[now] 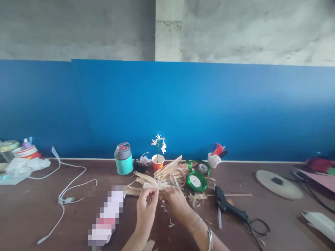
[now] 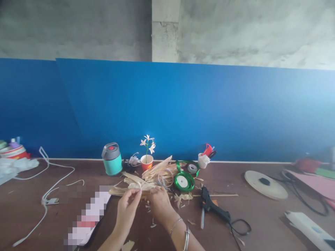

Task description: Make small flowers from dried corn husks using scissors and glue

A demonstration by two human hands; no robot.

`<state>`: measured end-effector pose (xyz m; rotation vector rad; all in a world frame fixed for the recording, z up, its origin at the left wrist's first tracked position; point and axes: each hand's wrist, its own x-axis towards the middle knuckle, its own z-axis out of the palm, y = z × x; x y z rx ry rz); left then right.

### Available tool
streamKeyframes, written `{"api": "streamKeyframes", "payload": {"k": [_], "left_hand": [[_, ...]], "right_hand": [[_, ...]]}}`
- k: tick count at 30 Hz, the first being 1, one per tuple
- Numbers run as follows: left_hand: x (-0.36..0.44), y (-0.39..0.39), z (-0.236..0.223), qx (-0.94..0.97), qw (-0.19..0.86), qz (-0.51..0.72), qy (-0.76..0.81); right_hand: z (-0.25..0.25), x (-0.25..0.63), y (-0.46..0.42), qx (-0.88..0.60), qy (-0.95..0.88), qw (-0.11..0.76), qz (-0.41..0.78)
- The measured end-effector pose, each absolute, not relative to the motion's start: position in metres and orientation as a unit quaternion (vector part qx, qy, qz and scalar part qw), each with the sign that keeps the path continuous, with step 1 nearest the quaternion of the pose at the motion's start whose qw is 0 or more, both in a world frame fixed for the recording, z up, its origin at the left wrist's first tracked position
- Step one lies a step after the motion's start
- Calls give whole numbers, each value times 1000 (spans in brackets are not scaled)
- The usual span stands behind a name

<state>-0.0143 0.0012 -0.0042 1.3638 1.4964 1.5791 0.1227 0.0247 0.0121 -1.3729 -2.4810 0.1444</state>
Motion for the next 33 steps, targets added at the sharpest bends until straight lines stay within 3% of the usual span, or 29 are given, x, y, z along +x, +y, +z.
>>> {"api": "streamKeyframes", "payload": {"k": [22,33], "left_hand": [[-14,2,-8,500,310,574,570],[-15,0,-3,511,314,543,587]], "right_hand": [[-3,126,25,-467,-862,192,52],[38,125,16,-402,-812,400,133]]}}
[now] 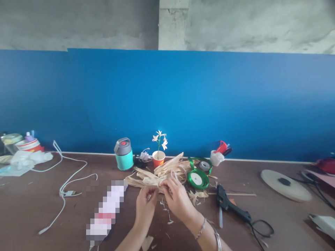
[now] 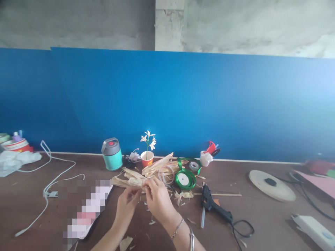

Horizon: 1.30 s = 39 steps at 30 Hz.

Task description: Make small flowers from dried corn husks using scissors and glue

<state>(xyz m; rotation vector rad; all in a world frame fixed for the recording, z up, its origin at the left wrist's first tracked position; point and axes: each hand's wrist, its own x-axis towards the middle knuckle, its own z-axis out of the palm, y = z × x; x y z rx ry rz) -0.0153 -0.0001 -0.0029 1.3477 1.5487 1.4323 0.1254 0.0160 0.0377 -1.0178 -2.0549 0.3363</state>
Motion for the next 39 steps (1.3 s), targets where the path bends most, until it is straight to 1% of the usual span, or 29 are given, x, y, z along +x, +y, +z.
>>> {"api": "streamKeyframes", "payload": {"k": [5,12,30,39], "left_hand": [[-15,0,-3,521,316,535,585],[-13,-1,-1,532,319,538,571],[-11,-3,3,538,315,540,566],[-11,-3,1,540,317,542,560]], "right_hand": [[32,124,17,-400,-812,416,87],[28,123,19,-400,-819,408,53],[23,123,20,-415,-817,397,54],[24,122,20,-416,-813,404,52]]}}
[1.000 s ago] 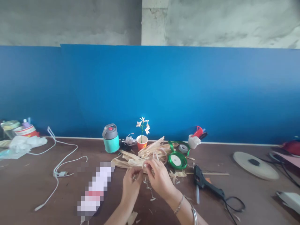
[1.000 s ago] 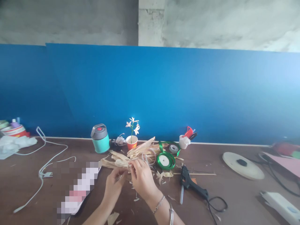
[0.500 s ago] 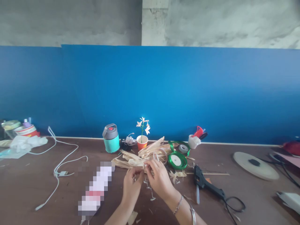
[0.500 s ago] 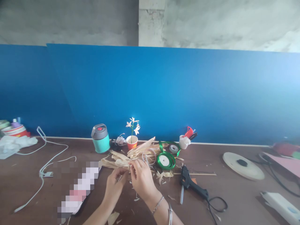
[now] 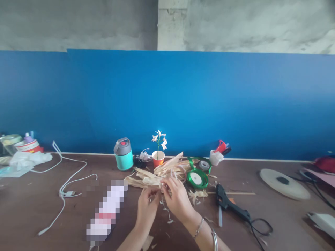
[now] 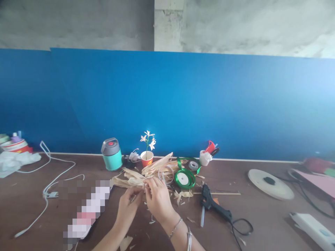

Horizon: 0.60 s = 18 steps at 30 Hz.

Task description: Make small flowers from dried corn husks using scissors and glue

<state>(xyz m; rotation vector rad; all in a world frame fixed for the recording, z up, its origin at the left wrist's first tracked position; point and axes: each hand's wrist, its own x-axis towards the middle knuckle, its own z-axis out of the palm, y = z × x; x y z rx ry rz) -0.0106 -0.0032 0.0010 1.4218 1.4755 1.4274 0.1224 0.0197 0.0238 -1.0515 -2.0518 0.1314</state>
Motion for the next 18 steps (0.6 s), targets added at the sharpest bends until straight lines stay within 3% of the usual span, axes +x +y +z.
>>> {"api": "streamKeyframes", "payload": {"k": [13,18], "left_hand": [[-12,-3,1,502,326,560,573],[-15,-5,4,517,236,607,555]], "right_hand": [[31,122,15,-419,-773,471,76],[23,120,21,-470,-700,483,235]]}}
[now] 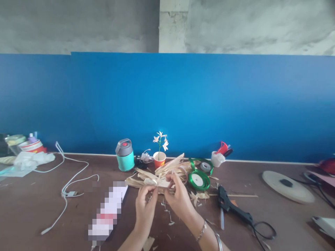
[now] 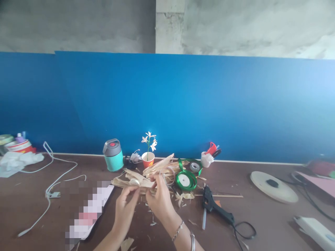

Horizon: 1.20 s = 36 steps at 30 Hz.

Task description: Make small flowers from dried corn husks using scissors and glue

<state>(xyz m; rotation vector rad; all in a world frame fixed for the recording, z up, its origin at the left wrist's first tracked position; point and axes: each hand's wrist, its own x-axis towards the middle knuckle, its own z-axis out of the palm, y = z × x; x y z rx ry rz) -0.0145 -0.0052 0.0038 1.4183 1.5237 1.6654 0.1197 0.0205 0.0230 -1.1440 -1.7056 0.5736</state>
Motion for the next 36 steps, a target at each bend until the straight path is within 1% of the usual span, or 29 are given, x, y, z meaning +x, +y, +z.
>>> {"api": "streamKeyframes", "payload": {"k": [4,6,8,14,21,25,30,36], "left_hand": [[-16,-7,5,552,171,624,526],[-16,-8,5,567,155,625,514],[-15,-9,6,578,142,626,503],[-15,-10,6,606,100,620,488],[-19,-7,1,616,78,601,503],[-19,-7,-1,629,55,591,503],[-16,-9,3,650,21,583,487],[-17,-9,6,669,-16,561,488]], "right_hand": [[23,120,22,-446,-628,453,449],[27,120,21,-412,-598,462,510],[31,120,20,-381,-576,479,543],[38,118,17,-364,-549,494,568],[47,121,11,-401,-472,434,654],[49,118,9,-410,-485,425,645],[47,114,9,-451,-460,444,623],[49,115,9,-439,-481,432,624]]}}
